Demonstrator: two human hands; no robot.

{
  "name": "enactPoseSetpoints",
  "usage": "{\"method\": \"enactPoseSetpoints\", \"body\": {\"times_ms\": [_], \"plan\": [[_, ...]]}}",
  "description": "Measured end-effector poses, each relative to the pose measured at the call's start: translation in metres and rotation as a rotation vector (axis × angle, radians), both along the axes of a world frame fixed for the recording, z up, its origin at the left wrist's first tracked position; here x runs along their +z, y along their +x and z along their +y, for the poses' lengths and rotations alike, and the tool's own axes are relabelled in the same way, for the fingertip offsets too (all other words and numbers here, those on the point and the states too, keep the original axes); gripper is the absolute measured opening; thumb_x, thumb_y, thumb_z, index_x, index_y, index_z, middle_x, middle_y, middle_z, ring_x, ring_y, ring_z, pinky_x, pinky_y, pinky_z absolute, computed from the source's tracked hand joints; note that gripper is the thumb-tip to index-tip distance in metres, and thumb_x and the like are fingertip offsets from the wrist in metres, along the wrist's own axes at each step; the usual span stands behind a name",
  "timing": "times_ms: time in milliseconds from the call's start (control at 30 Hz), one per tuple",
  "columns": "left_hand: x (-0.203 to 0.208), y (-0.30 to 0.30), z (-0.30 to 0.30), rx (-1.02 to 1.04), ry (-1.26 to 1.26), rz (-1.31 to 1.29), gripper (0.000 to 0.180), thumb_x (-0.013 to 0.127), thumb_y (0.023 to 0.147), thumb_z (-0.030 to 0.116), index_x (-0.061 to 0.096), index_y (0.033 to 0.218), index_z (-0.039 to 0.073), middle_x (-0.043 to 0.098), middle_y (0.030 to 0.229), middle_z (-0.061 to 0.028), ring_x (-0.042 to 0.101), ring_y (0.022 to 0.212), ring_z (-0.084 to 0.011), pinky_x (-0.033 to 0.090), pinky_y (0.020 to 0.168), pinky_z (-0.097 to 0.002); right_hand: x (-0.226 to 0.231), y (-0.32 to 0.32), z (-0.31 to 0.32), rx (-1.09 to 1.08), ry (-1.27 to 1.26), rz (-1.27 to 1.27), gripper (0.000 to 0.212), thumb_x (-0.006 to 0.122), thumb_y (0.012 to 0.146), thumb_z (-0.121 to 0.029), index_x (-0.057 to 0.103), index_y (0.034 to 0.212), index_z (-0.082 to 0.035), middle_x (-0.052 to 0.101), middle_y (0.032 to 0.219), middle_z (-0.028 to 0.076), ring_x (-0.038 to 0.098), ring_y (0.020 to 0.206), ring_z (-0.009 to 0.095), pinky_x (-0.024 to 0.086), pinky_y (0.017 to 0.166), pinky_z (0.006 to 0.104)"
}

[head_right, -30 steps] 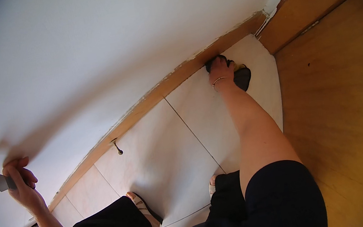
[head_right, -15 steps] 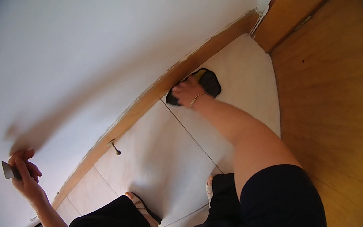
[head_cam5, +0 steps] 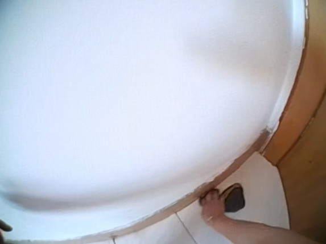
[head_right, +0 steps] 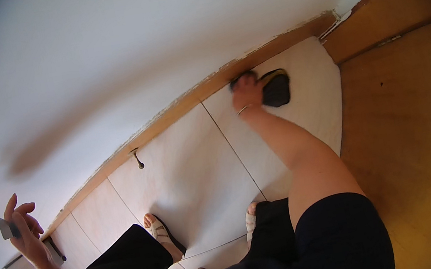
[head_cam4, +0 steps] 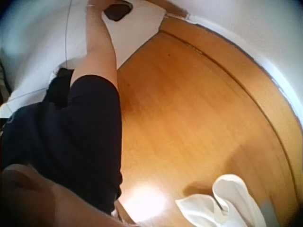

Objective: The person kneels and wipes the wooden baseboard along the wall with a cloth, then uses a scraper to remove residue from the baseboard and floor. The person continues alternating between wiping and scraping along the baseboard.

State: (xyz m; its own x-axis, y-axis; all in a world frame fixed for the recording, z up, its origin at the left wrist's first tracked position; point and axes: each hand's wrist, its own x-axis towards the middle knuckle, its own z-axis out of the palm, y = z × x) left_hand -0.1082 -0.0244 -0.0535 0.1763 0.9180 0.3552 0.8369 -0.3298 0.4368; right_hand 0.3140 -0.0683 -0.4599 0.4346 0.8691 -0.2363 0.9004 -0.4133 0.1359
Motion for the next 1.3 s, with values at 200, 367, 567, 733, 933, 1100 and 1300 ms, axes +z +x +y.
{"method": "enactPoseSetpoints", "body": {"times_ms": [200, 367, 567, 733, 933, 1100, 1300], "plan": [[0.003, -0.005, -0.007, -0.041, -0.005, -0.007, 0.029, 0.042, 0.096, 0.027, 0.058, 0.112, 0.009, 0.063, 0.077, -0.0041, 0.037, 0.042, -0.0016, 0.027, 0.039, -0.0143, -0.014, -0.128, 0.002, 0.507, 0.434, 0.373, 0.025, 0.046, 0.078, -0.020, 0.066, 0.086, -0.008, 0.055, 0.101, 0.006, 0.043, 0.104, 0.024, 0.036, 0.080, 0.0437], [0.005, -0.003, -0.016, -0.076, -0.053, -0.045, 0.028, 0.042, 0.096, 0.025, 0.057, 0.113, 0.009, 0.063, 0.077, -0.0042, 0.036, 0.043, -0.0015, 0.027, 0.040, -0.0146, 0.012, -0.108, 0.002, 0.760, 0.336, 0.432, 0.027, 0.055, 0.077, -0.023, 0.060, 0.101, -0.010, 0.051, 0.115, 0.003, 0.044, 0.111, 0.019, 0.031, 0.095, 0.0475], [0.002, 0.004, -0.020, -0.117, -0.128, -0.038, 0.027, 0.042, 0.096, 0.022, 0.056, 0.115, 0.008, 0.063, 0.077, -0.0037, 0.035, 0.044, -0.0013, 0.028, 0.042, -0.0149, 0.019, 0.031, -0.025, 0.417, 0.113, 0.135, 0.046, 0.054, 0.083, -0.033, 0.048, 0.123, -0.013, 0.041, 0.131, 0.001, 0.038, 0.120, 0.019, 0.024, 0.102, 0.0503], [-0.004, 0.013, -0.025, -0.136, -0.186, -0.079, 0.027, 0.043, 0.095, 0.021, 0.055, 0.115, 0.006, 0.062, 0.077, -0.0049, 0.036, 0.045, -0.0017, 0.029, 0.042, -0.0151, 0.012, 0.109, -0.034, -0.126, 0.030, 0.048, 0.054, 0.046, 0.087, -0.034, 0.033, 0.135, -0.013, 0.028, 0.143, 0.004, 0.027, 0.130, 0.022, 0.025, 0.102, 0.0487], [-0.022, 0.044, -0.054, -0.199, -0.300, -0.207, 0.028, 0.045, 0.094, 0.021, 0.055, 0.111, 0.002, 0.063, 0.074, -0.0074, 0.040, 0.043, -0.0025, 0.029, 0.040, -0.0149, -0.011, 0.054, -0.021, -0.117, 0.046, 0.061, 0.058, 0.044, 0.085, -0.034, 0.032, 0.136, -0.009, 0.025, 0.144, 0.009, 0.020, 0.134, 0.028, 0.030, 0.100, 0.0482], [-0.053, 0.083, -0.068, -0.169, -0.534, -0.358, 0.026, 0.043, 0.095, 0.022, 0.055, 0.109, 0.004, 0.062, 0.073, -0.0055, 0.040, 0.044, -0.0020, 0.028, 0.040, -0.0156, 0.004, -0.068, -0.027, 0.363, 0.105, 0.279, 0.041, 0.039, 0.084, -0.017, 0.046, 0.123, -0.006, 0.037, 0.133, 0.010, 0.027, 0.128, 0.027, 0.031, 0.098, 0.0473], [-0.092, 0.143, -0.074, -0.138, -0.812, -0.635, 0.031, 0.039, 0.096, 0.026, 0.052, 0.110, 0.001, 0.063, 0.077, -0.0072, 0.044, 0.050, -0.0062, 0.035, 0.047, -0.0191, 0.030, -0.134, -0.047, 0.623, -0.214, 1.108, 0.042, 0.054, 0.084, -0.032, 0.054, 0.116, -0.005, 0.049, 0.123, 0.010, 0.043, 0.117, 0.028, 0.039, 0.096, 0.0342]]}}
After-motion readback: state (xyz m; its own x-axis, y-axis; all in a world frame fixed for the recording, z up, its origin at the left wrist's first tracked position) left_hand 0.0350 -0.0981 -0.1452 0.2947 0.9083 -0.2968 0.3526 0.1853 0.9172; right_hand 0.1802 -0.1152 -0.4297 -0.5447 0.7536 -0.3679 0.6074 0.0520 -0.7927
